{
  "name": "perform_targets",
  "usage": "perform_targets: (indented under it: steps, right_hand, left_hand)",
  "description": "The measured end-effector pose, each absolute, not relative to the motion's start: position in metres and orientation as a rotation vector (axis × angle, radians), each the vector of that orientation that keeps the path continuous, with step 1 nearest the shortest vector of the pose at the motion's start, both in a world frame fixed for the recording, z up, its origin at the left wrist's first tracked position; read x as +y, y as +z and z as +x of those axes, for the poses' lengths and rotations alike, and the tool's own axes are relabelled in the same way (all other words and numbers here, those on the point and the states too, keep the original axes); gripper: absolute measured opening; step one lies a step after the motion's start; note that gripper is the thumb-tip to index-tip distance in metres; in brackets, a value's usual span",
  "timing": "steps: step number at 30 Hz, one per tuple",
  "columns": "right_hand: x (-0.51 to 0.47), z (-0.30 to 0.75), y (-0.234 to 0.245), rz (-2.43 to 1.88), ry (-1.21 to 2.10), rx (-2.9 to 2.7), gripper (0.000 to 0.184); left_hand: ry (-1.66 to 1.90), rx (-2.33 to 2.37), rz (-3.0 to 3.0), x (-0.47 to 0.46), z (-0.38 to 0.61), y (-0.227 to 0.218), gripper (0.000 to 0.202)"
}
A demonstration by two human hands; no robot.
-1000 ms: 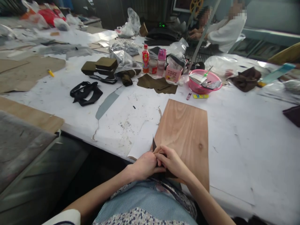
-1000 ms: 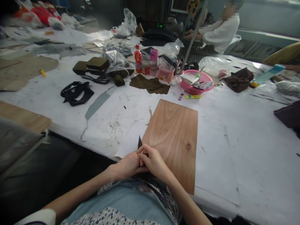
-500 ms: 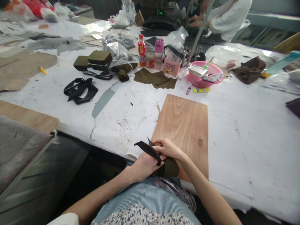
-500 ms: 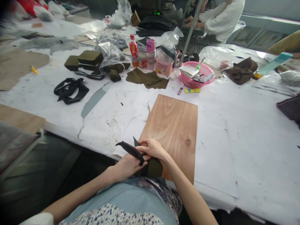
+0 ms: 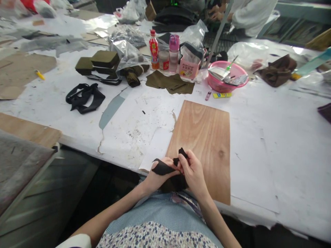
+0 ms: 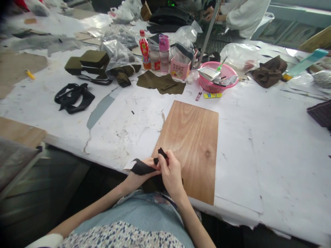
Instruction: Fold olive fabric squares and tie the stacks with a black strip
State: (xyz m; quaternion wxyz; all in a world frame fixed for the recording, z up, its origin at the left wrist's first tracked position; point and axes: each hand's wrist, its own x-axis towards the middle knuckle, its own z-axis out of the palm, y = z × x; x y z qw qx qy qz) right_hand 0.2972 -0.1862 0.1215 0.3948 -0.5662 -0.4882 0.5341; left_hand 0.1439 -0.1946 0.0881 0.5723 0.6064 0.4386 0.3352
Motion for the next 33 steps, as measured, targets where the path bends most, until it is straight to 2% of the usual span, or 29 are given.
perform_targets:
  steps: [4, 11, 16, 21, 23, 28, 33]
  right_hand:
    - [-0.209, 0.293, 0.113, -1.373, 1.293, -1.154, 0.025]
    - [-0.211, 0.303, 0.099, -1.224, 1.344, -0.983, 0.026]
    - [-0.218, 0.307, 0.097, -1.293, 1.171, -0.995, 0.022]
    - [-0.227, 0.312, 0.09, -1.301, 1.041, -1.013, 0.009]
    - [-0.228, 0.316, 0.088, -1.249, 0.981, -1.127, 0.004]
    - [-0.228, 0.324, 0.088, -1.045, 0.719, -1.824, 0.02]
    - [-0.227, 0.326, 0.094, -1.076, 0.575, -2.071, 0.02]
  left_hand:
    - [0.71, 1.061, 1.583, -0.185, 0.139, 0.089, 0.025]
    - [0.532, 0.676, 1.743, -0.157, 0.143, 0.099, 0.021]
    - [0.465, 0.79, 1.52, -0.152, 0.154, 0.089, 0.034]
    - [0.431, 0.641, 1.262, -0.142, 0.158, 0.078, 0.038]
    - [0.437, 0.615, 1.215, -0.136, 0.158, 0.075, 0.039]
    - [0.406, 0.549, 1.039, -0.122, 0.156, 0.067, 0.036]
    - [0.34, 0.414, 0.852, -0.118, 0.151, 0.06, 0.04]
